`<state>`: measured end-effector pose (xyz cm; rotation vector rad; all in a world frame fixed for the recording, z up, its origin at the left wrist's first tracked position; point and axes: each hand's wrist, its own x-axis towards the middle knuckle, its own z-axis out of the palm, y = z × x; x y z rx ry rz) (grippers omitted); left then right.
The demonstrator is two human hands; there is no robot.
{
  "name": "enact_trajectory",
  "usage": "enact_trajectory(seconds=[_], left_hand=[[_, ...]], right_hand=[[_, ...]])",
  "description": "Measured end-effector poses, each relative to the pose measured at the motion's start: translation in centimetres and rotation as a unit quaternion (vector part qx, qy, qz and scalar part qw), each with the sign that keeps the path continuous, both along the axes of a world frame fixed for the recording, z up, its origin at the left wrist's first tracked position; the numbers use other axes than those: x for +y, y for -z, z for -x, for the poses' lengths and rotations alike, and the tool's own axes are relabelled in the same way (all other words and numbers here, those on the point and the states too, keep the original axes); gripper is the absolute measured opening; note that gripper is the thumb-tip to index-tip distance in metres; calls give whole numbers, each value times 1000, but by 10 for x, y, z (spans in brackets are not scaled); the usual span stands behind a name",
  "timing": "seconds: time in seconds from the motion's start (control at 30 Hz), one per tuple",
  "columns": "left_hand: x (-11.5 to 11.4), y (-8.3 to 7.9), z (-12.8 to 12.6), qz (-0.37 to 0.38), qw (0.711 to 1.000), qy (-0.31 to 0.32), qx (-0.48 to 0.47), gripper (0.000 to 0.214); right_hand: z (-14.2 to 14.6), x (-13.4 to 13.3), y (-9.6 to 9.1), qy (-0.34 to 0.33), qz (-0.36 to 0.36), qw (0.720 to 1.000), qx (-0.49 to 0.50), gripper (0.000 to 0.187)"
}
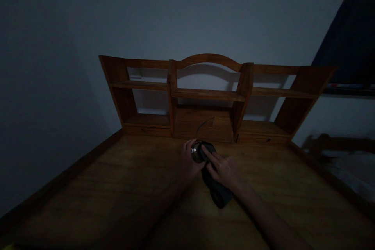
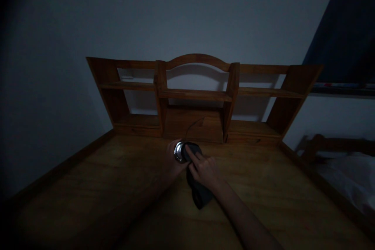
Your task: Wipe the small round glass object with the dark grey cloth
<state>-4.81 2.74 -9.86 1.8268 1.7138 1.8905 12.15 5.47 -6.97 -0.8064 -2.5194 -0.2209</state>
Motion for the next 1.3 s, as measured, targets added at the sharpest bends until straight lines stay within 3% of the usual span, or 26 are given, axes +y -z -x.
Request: enact_trajectory(seconds=[0.17, 0.27, 0.4, 0.57, 0.9, 1.03, 1.2, 1.3], left_hand=[[4, 4, 3, -9, 1000, -20, -16, 56], [5, 4, 4, -14, 999, -29, -26, 64], [3, 2, 2, -4, 1000, -7, -18, 75], [7, 6, 2, -18, 999, 19, -26, 77], [6, 6, 1, -34, 999, 8, -32, 81], [11, 10, 3, -6, 997, -7, -73, 84], [13, 7, 11, 27, 987, -69, -141, 77], [9, 3, 15, 77, 969, -26, -234, 62]], right_hand=[[-3, -2, -2, -55, 8, 998, -27, 55], [-6, 1, -2, -20, 0, 1000, -8, 50], [-6, 4, -2, 26, 2, 1000, -15, 60], [0, 2, -1, 34, 2, 998, -45, 71], [-4, 7, -1, 49, -6, 999, -11, 64], [-8, 10, 1, 20, -9, 1000, 4, 55], [-9, 15, 6, 18, -10, 999, 44, 47], [-10, 19, 10, 39, 2, 996, 80, 47]])
